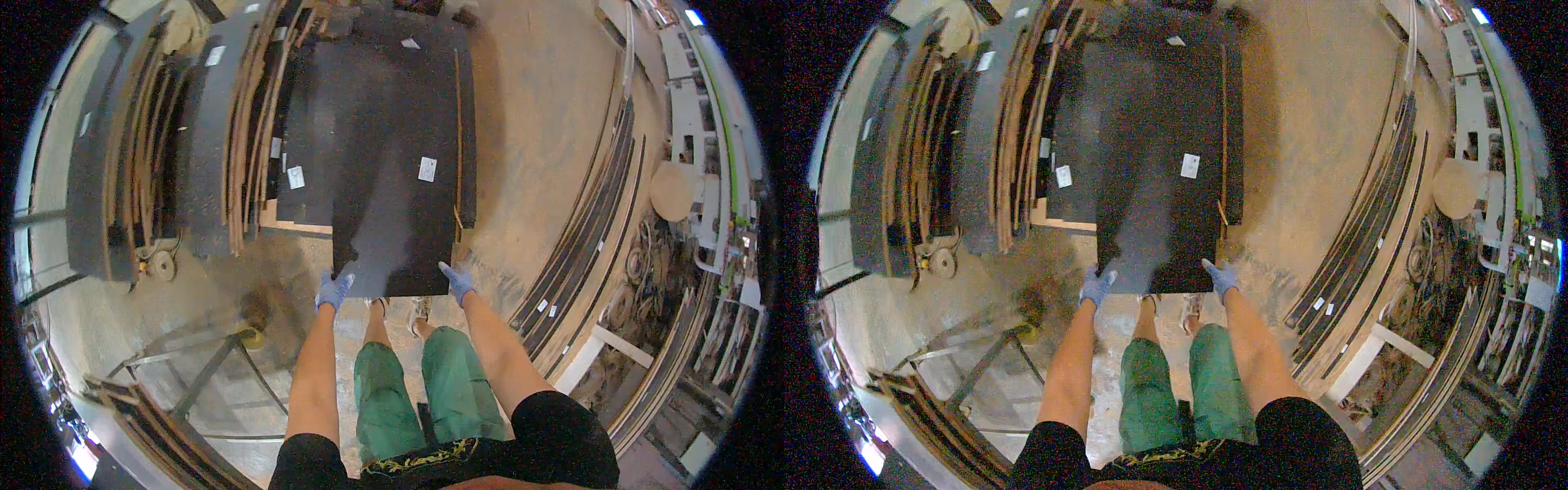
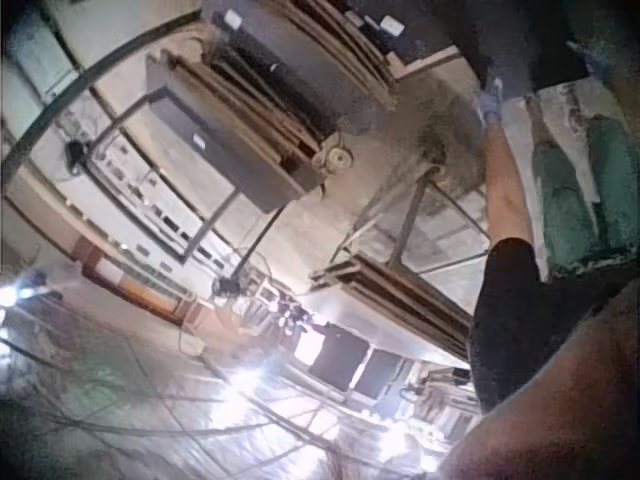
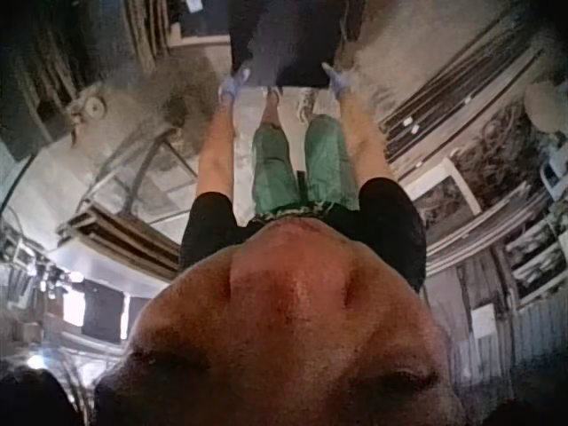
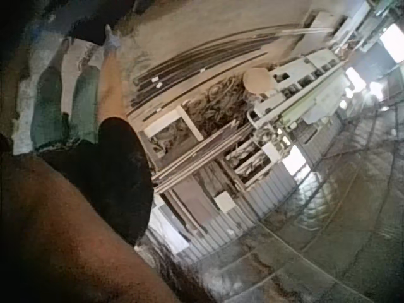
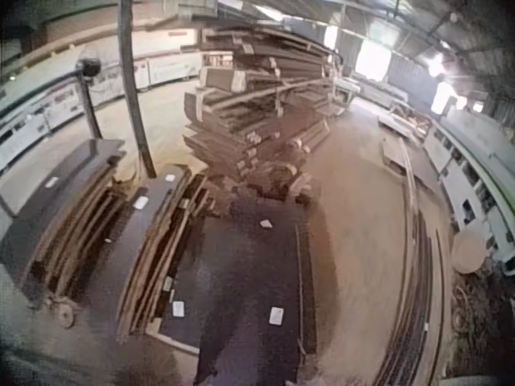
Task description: The person uses a red-handled tool to adjust a circular machine component, then walks to a stack of large flat panels. They repeatedly pick up, flip, and place down individual panels, organizing them in a pile.
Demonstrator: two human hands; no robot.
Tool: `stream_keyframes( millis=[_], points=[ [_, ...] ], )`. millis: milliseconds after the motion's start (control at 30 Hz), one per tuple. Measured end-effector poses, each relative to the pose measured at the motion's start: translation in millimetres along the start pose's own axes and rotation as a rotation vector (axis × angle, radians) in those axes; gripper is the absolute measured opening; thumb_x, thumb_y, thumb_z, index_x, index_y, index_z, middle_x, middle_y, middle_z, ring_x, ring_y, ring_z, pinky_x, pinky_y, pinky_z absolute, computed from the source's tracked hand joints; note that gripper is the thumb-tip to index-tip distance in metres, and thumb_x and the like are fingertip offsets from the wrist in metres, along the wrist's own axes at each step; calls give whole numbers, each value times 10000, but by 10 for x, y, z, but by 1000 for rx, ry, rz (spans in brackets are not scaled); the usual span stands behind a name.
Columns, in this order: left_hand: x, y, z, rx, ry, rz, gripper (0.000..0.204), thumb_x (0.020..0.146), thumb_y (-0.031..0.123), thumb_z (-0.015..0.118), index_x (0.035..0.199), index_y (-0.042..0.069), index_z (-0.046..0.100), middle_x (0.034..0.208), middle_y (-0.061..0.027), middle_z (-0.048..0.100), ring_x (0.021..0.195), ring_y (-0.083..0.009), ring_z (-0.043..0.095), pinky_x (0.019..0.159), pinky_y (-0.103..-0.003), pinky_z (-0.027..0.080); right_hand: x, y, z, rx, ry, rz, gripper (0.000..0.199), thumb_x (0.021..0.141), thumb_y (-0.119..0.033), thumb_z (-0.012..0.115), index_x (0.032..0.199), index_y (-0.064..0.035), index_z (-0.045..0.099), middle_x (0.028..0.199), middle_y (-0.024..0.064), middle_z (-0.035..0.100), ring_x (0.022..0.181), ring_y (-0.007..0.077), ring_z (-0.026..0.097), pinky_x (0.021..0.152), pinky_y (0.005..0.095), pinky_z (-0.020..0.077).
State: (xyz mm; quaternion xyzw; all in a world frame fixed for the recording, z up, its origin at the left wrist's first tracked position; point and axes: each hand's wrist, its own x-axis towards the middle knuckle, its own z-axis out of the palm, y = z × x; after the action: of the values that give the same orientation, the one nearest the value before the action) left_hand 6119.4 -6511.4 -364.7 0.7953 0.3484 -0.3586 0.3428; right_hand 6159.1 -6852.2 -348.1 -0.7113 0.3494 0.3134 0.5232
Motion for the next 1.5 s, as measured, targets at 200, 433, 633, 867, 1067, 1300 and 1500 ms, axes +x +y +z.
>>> stream_keyframes(
  millis=[200, 433, 633, 867, 1067, 1300, 1500],
  points=[
    [432, 383, -26, -559, -172, 92, 497, 693, 383, 740, 1051, 69, 597, 962, -17, 617, 893, -140, 544, 808, -307, 423, 464, -120, 70, 590, -291, 268, 666, 700, -339, 748, 1214, -12, 480, 1183, 133, 544, 1053, 279, 537, 915, 388, 438],
    [931, 230, -136, -664, -565, -74, 583, 665, 437, 742, 1105, 95, 569, 990, -26, 601, 875, -166, 565, 753, -335, 460, 565, -488, 34, 459, -340, 262, 623, 698, -296, 753, 1193, -23, 493, 1100, 100, 590, 962, 248, 579, 861, 381, 466],
    [845, 421, -76, -657, -432, -67, 707, 612, 479, 764, 1159, 90, 542, 1090, -57, 568, 997, -201, 514, 843, -368, 406, 702, -203, 153, 494, 31, 137, 686, 665, -326, 776, 1201, -23, 473, 1117, 111, 564, 980, 247, 555, 820, 384, 473],
    [794, 582, -131, -675, -414, -56, 763, 613, 500, 751, 1213, 107, 493, 1187, -78, 513, 1082, -240, 466, 887, -414, 380, 687, -126, -33, 758, -129, 216, 518, 728, -257, 727, 1155, -44, 526, 1068, 113, 599, 964, 289, 574, 822, 441, 490],
    [628, 196, -196, -754, -434, -40, 742, 642, 492, 727, 1222, 97, 485, 1166, -80, 527, 1089, -241, 465, 933, -395, 349, 303, -75, 51, 815, -285, 285, 572, 775, -329, 673, 1224, -41, 468, 1201, 134, 530, 1102, 306, 499, 961, 441, 392],
    [-825, 27, -927, -689, -614, -59, 605, 739, 363, 687, 1221, 60, 482, 1093, -60, 566, 983, -175, 539, 872, -333, 431, -584, 468, -498, 879, -545, 681, 615, 777, -388, 644, 1275, -97, 433, 1236, 71, 514, 1122, 272, 486, 964, 427, 385],
    [-716, -575, -582, -663, -667, 10, 510, 685, 318, 737, 1102, 70, 583, 1021, -36, 597, 966, -135, 535, 863, -297, 423, -531, 638, -303, 817, -387, 343, 527, 832, -419, 557, 1262, -130, 461, 1234, 74, 516, 1109, 270, 486, 950, 431, 395]
  ],
)
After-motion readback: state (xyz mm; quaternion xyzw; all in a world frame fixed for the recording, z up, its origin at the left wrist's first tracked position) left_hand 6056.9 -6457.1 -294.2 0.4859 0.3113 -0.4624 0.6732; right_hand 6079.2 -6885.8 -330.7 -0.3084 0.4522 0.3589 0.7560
